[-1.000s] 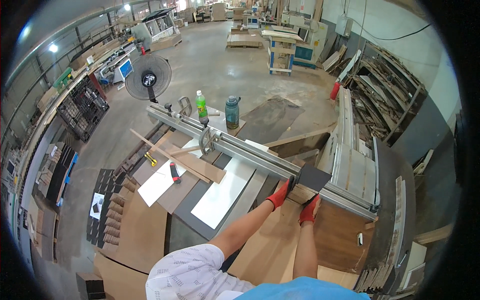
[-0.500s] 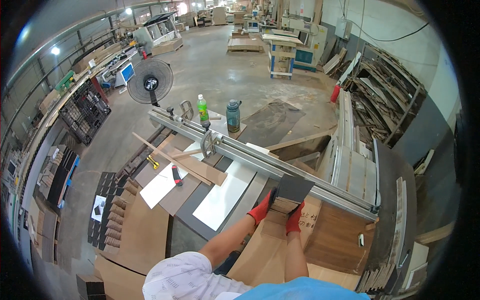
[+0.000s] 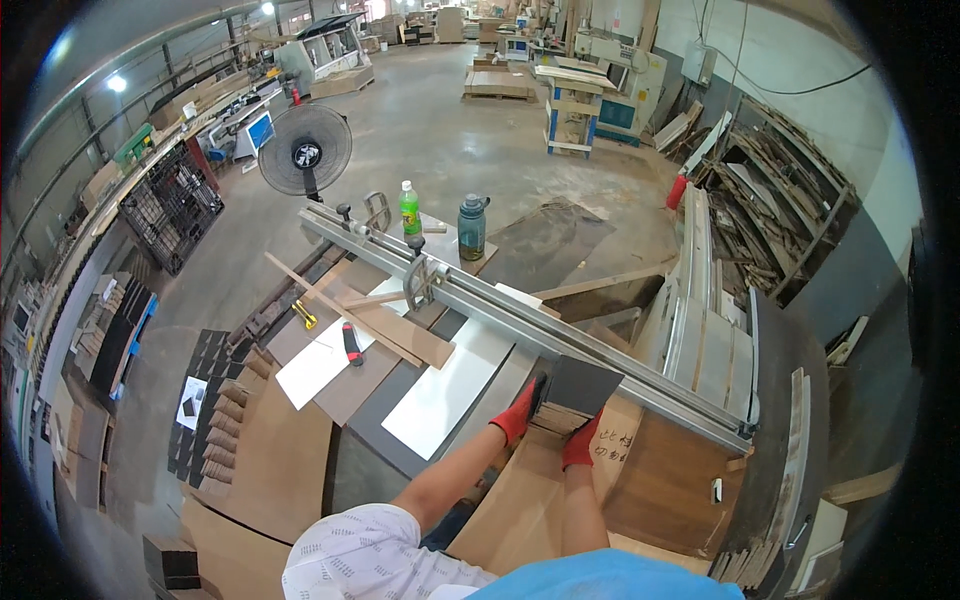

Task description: The person picks up small, dark rectangular wood pieces from a table saw and stacks them onto a larger pile on the floor. The person repeatedly moves between the saw and the floor pile, handling the wood pieces one by one or in small groups.

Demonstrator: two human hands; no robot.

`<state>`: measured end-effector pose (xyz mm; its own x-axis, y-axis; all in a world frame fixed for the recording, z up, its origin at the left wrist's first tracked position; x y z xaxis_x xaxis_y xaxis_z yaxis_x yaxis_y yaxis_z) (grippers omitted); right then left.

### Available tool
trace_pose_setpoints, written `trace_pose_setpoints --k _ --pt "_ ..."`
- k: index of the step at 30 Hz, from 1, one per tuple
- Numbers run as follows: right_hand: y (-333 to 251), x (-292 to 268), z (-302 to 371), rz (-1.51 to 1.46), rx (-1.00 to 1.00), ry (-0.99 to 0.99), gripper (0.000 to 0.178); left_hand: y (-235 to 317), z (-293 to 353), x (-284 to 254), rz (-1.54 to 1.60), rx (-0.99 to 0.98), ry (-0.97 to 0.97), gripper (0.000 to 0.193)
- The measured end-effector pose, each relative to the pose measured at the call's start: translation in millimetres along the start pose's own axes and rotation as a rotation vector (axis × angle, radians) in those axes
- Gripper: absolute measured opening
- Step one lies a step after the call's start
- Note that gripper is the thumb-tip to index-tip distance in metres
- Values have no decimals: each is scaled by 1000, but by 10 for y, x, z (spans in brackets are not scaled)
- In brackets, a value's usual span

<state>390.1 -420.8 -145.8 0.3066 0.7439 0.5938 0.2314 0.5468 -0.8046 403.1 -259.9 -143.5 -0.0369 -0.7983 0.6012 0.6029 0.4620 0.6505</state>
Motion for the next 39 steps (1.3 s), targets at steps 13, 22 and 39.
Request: trace_pose_setpoints --k 13,22,39 --pt "-32 149 286 -54 142 71 62 124 291 54 166 42 -38 71" --pt "-790 661 1239 -120 129 -28 60 479 2254 929 187 84 165 68" --pt "-1090 1332 3291 -197 369 -315 55 -252 4211 312 364 210 372 59"
Point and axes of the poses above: each hand's wrist, its own z-axis away from the middle knuckle, its own x-axis out of the palm, y = z × x, the point moved 6 cm from there along -z, towards the middle knuckle, and after that the axes turned 12 degrees about -x, right-handed, at the moved point
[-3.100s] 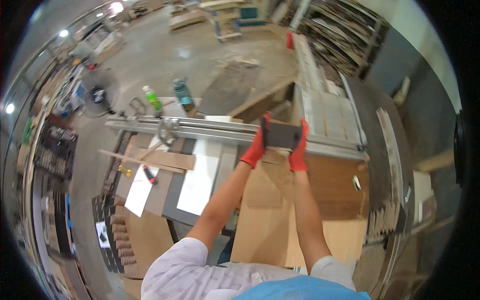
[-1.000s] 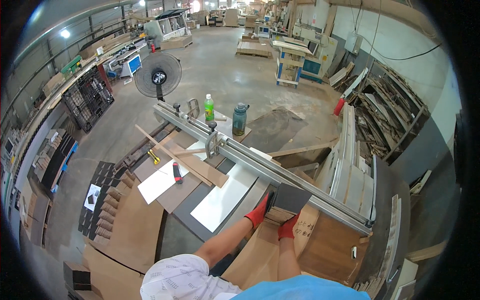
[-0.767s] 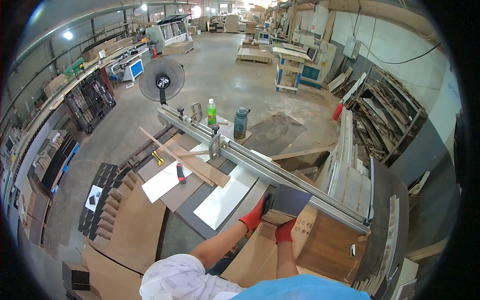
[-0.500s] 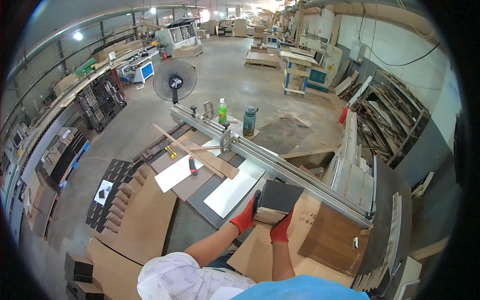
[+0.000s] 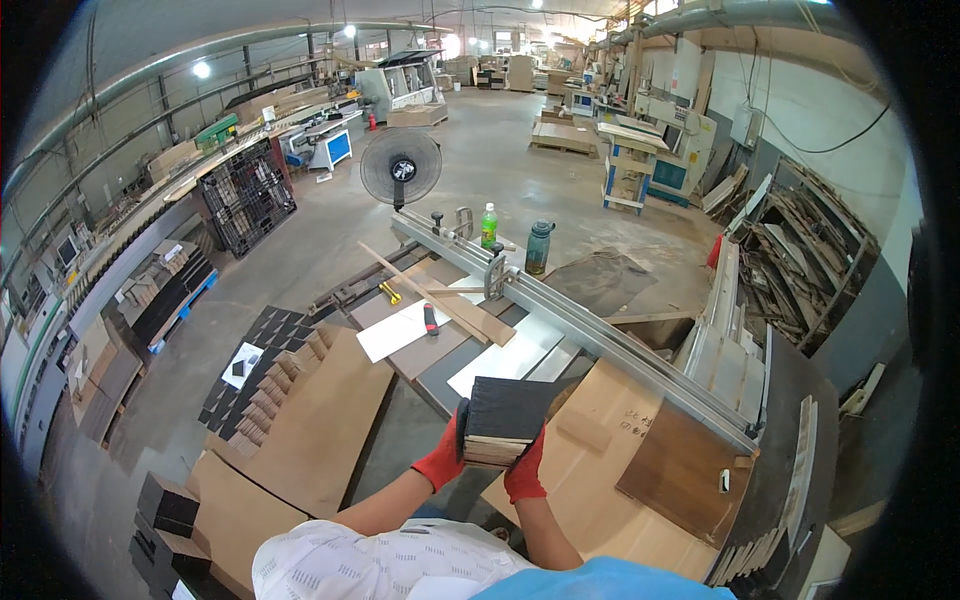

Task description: The person picks up small, dark rectangular wood pieces from a table saw and stacks them onto a larger pile on the floor. The person repeatedly moves between the saw and the floor pile, handling the wood pieces one by one or in small groups.

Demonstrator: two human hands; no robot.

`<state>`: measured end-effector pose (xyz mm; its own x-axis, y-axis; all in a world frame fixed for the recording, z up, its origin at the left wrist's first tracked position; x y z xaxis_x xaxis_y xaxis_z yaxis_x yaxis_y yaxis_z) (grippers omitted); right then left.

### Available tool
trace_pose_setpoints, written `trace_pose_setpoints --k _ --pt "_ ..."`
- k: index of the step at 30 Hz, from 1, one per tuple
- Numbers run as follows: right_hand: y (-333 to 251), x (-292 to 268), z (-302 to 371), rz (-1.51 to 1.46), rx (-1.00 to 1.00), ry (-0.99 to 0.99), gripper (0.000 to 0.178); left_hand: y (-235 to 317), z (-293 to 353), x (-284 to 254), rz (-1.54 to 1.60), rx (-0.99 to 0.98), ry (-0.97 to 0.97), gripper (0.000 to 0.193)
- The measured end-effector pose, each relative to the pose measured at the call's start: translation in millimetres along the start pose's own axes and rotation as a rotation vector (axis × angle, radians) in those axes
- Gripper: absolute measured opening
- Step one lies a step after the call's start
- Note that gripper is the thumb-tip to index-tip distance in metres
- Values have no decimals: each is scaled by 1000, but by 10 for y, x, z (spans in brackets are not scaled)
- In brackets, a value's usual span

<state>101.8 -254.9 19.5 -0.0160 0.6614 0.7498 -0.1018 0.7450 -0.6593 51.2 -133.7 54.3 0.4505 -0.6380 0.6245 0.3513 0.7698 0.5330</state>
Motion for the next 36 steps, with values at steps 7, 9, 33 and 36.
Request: trace_pose_setpoints --k 7,9,33,36 --pt "195 355 570 6 55 -36 54 33 476 -521 31 67 -63 56" --pt "416 223 620 15 34 -86 63 70 613 -639 -3 106 -95 56" --pt "3360 792 2926 279 631 85 61 274 2751 -4296 -536 709 215 63" --pt "4043 557 2759 181 819 -80 61 349 2981 -4561 -383 593 359 60"
Point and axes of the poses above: each hand's wrist, its own z-axis away from the middle knuckle, its own x-axis out of the palm, y = z × x, the point moved 6 cm from there along -z, towards the middle knuckle, and after that the axes turned 12 degrees about -x, right-handed, at the moved point
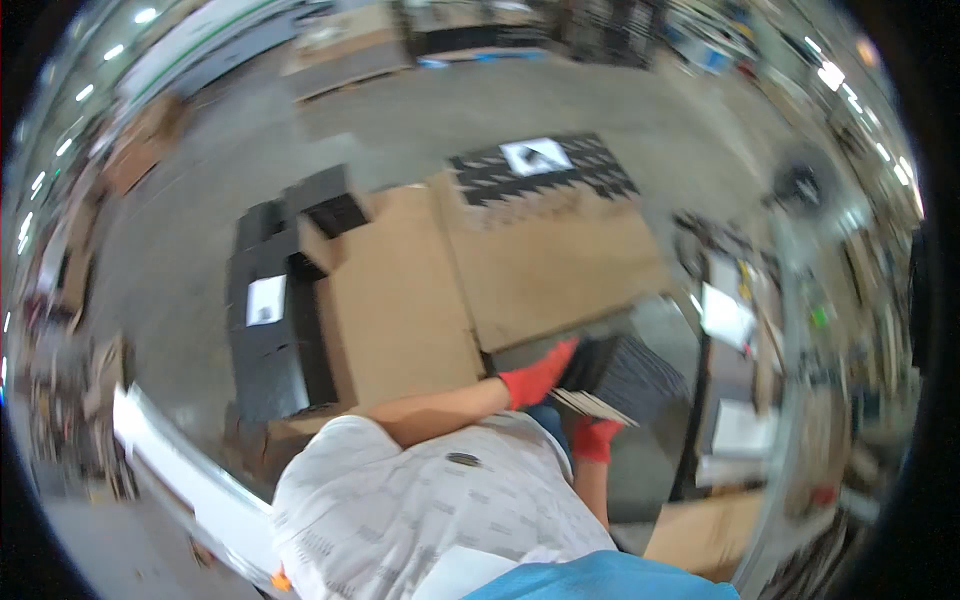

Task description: The person picks up small, dark rectangular wood pieces from a table saw and stacks them onto a larger pile on the floor. The person repeatedly moves between the saw and the floor pile, handling the wood pieces one by one or in small groups.

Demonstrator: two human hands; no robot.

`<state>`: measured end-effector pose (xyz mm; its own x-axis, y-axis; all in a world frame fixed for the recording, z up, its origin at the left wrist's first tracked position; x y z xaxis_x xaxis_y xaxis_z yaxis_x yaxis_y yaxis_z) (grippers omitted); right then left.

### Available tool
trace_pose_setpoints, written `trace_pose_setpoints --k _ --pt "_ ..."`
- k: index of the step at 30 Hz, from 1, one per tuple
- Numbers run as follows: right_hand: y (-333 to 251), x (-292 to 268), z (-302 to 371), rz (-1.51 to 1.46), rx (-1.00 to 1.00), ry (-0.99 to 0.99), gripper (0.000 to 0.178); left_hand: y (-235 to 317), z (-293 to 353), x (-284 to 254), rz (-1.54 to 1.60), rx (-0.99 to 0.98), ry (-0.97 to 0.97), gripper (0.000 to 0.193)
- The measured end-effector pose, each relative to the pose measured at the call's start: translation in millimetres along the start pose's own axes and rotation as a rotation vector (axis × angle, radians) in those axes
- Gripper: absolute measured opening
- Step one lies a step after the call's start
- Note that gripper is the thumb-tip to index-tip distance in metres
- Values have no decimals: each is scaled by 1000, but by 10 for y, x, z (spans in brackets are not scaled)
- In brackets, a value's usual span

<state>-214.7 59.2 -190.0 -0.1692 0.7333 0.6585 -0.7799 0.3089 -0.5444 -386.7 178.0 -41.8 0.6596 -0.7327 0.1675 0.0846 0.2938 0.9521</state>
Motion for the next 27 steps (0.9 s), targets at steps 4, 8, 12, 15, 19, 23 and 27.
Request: trace_pose_setpoints --k 4,8,12,15,19,23,27 --pt "-34 -141 -1278 903 -674 -1050 58 212 -385 -73 49 97 80 60" --pt "205 644 -1360 447 76 -390 56 402 -553 -491 597 -47 263 48" --pt "149 1435 -1899 493 93 -518 55 877 -824 -827 375 -10 538 42" --pt "98 1945 -2258 511 130 -608 54 977 -1245 -954 315 131 522 52" --pt "28 2504 -2637 494 188 -662 53 776 -1892 -1004 1045 75 238 55" --pt "-251 2823 -3000 419 184 -628 52 951 -2478 -1097 845 85 438 59" --pt "-310 3023 -3298 299 185 -536 51 1398 -2848 -1094 585 40 609 54"
Point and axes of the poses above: each hand's wrist, its own z-axis away from the middle knuckle, its own x-axis out of the palm, y = z × x, the point moved 6 cm from there along -z, towards the middle knuckle, and after that the axes turned 12 degrees about -x, right-handed, at the moved point
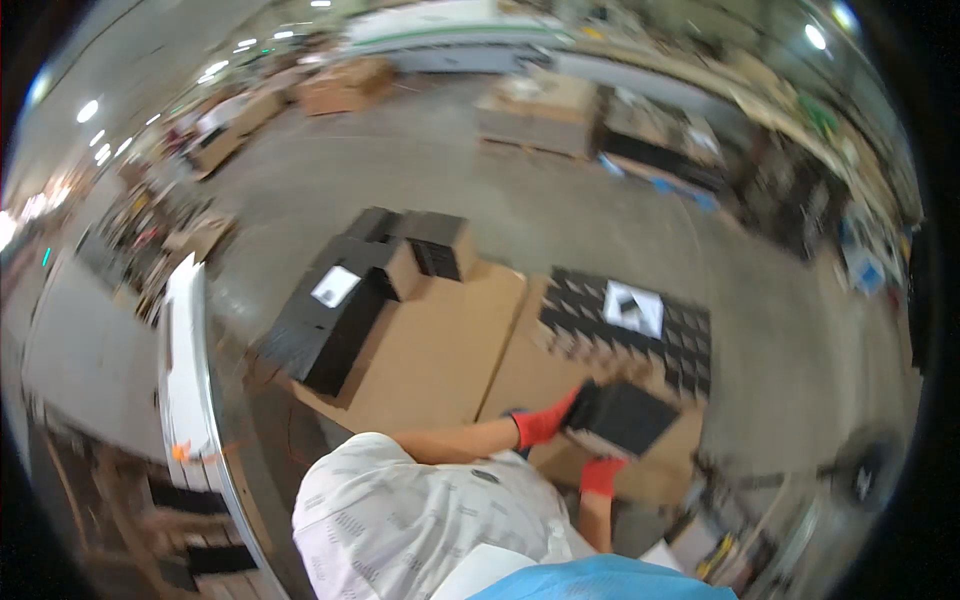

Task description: The person picks up small, dark rectangular wood pieces from a table saw and stacks them onto a larger pile on the floor. The person repeatedly moves between the saw and the floor pile, handling the wood pieces one by one or in small groups.

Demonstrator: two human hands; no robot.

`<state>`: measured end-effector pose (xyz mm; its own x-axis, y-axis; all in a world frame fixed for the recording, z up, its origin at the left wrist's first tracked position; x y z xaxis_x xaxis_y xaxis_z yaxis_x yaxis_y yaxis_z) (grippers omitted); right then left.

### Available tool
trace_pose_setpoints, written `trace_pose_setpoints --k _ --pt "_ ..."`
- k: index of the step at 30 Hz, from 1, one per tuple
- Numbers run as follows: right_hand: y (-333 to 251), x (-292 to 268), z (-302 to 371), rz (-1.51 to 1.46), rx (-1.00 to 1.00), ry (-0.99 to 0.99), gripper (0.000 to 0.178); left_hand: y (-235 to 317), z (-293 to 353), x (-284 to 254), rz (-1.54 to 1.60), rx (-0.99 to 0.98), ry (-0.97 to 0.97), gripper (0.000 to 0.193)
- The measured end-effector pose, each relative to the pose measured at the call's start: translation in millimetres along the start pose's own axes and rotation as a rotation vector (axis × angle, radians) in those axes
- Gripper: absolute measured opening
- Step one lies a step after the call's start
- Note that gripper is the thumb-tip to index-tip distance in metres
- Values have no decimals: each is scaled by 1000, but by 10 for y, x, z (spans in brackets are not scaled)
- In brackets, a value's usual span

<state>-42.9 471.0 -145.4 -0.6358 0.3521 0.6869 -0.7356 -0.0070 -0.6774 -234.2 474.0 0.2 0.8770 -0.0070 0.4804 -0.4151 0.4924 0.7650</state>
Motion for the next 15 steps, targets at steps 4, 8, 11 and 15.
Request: trace_pose_setpoints --k 4,8,11,15 --pt "37 116 -327 -116 -19 240 50 -104 -664 -3 32 43 -138 61" --pt "-257 292 -785 -25 -431 -35 56 77 -1238 410 90 -119 -143 53" --pt "-339 340 -1105 -180 -347 -19 54 -248 -2008 55 -214 9 -94 44" --pt "155 -330 -1593 -119 -365 -29 49 -685 -2711 25 390 -473 -118 34"
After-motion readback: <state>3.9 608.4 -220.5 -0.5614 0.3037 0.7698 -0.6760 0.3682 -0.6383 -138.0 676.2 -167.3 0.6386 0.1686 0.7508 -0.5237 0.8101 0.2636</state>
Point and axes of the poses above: each hand's wrist, its own z-axis away from the middle knuckle, its own x-axis out of the palm, y = z × x, the point moved 6 cm from there along -z, towards the middle knuckle, and after that the axes turned 12 degrees about -x, right-handed, at the moved point
